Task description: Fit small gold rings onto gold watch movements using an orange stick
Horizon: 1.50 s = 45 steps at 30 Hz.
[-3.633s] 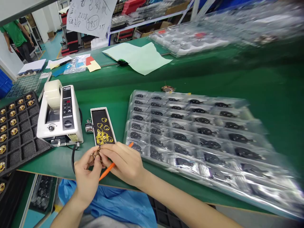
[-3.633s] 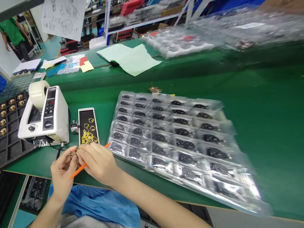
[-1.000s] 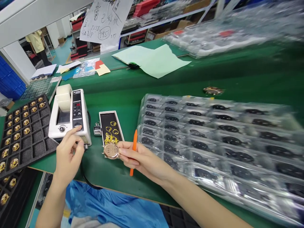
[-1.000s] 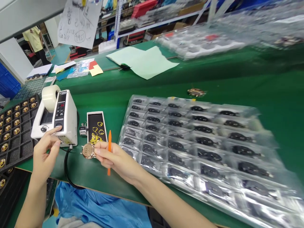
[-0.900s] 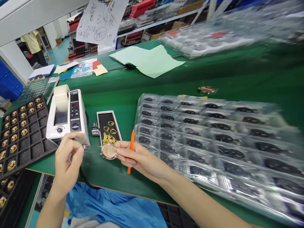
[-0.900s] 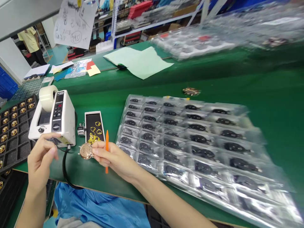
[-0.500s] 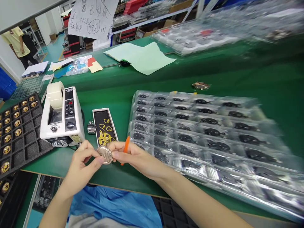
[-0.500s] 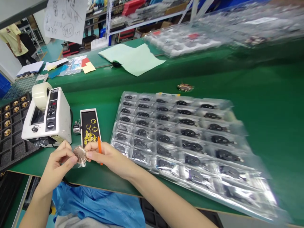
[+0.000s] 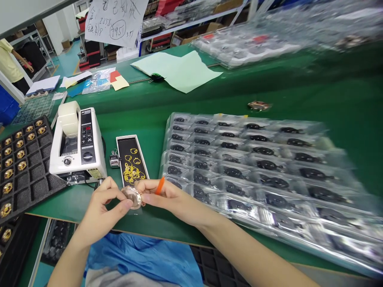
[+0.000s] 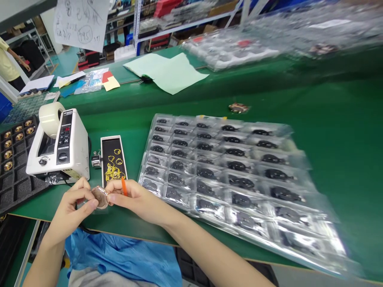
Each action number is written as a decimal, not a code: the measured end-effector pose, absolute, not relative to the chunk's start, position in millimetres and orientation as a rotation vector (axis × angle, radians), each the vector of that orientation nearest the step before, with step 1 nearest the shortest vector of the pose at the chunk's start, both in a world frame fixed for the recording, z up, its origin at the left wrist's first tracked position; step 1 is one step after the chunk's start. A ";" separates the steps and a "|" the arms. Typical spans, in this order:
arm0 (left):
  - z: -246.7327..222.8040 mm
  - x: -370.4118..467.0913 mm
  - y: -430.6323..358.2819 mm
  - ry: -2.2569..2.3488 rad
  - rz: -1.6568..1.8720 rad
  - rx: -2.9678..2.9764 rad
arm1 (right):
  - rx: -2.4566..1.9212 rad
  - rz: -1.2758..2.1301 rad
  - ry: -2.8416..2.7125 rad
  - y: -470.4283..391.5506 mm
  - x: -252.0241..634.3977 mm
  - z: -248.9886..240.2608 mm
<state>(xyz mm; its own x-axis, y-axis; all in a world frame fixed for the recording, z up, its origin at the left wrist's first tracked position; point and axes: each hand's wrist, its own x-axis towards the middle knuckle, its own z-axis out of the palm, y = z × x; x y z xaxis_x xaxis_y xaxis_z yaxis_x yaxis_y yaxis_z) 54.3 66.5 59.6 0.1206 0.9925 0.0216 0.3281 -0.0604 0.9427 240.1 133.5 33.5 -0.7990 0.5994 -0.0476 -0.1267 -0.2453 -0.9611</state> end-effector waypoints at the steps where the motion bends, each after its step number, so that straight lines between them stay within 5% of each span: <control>1: 58.5 54.4 66.9 1.341 0.972 1.529 | -0.577 2.083 -1.550 133.5 240.4 33.0; 25: 50.3 63.5 70.0 1.430 1.053 1.480 | -0.566 2.060 -1.560 133.1 239.8 33.5; 37: 54.5 56.4 60.4 1.868 1.065 1.771 | -0.613 1.979 -1.606 133.2 241.2 27.5; 41: 51.7 55.1 61.1 1.635 1.419 1.839 | -0.561 1.988 -1.608 132.2 241.1 27.3; 45: 43.1 70.3 63.4 1.251 1.374 1.856 | -0.382 2.074 -1.502 128.3 240.5 23.3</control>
<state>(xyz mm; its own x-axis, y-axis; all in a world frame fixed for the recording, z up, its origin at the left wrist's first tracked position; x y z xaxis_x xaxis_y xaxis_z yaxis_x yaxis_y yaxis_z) 70.3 63.4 43.1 0.0637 0.8874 0.4565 0.3718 -0.4456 0.8144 240.5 128.3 23.3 -0.8112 0.5785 0.0854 -0.2615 -0.2283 -0.9378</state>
